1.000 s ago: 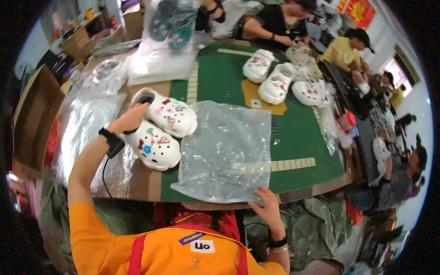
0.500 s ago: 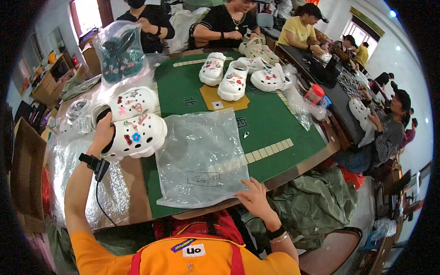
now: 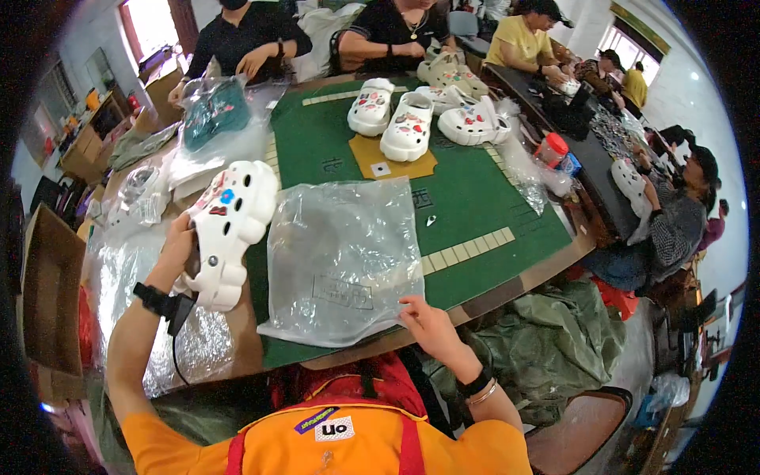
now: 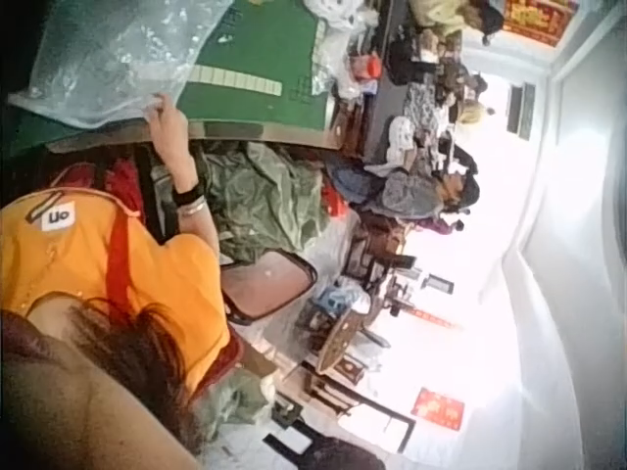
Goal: The person is packaging decorative clogs and slides into plastic bags and arranging them on a table for shipment.
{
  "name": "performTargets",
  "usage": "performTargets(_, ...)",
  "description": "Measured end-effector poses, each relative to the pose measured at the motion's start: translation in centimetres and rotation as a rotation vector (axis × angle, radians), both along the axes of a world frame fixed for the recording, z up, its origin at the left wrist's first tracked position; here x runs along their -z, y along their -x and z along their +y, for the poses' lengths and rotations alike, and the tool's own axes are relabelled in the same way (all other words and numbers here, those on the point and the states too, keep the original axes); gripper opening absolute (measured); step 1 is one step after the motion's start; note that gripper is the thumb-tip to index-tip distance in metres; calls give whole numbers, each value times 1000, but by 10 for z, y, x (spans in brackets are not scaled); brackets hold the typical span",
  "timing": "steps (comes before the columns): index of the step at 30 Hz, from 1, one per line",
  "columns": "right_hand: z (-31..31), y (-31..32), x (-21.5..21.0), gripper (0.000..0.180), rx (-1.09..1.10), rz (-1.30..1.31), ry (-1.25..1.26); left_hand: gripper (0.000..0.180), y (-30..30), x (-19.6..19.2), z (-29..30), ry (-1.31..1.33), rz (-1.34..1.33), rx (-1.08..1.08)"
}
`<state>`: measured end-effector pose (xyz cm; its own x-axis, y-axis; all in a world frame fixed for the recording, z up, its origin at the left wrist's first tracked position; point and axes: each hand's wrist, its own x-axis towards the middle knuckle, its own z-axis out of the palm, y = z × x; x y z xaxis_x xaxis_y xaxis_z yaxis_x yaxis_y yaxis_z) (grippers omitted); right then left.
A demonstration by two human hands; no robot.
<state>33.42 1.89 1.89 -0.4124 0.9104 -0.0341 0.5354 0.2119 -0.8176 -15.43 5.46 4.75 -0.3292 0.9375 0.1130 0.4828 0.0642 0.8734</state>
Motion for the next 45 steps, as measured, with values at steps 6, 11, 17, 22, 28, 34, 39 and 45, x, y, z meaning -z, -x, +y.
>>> performTargets(6,-7,-13,7,18,-242,124,-296,25,-21,24,-10,134,533,-247)
performTargets(11,2,-21,3,16,-162,-39,-372,38,-9,37,-9,254,581,-198)
performTargets(17,15,-5,-12,30,1,-66,-289,53,-7,22,-14,418,728,-108)
performTargets(22,11,1,-14,51,-5,-164,-376,47,-15,22,-12,445,764,-145)
performTargets(28,6,4,-15,52,-32,-237,-508,33,3,37,-15,346,800,-235)
performTargets(34,16,4,3,50,-66,-38,-341,25,47,-1,-25,-174,54,8)
performTargets(39,36,31,-45,61,115,126,-482,31,69,-41,-58,-195,-487,26)
performTargets(45,49,71,-110,67,376,255,-816,35,43,-58,-117,-352,-284,15)
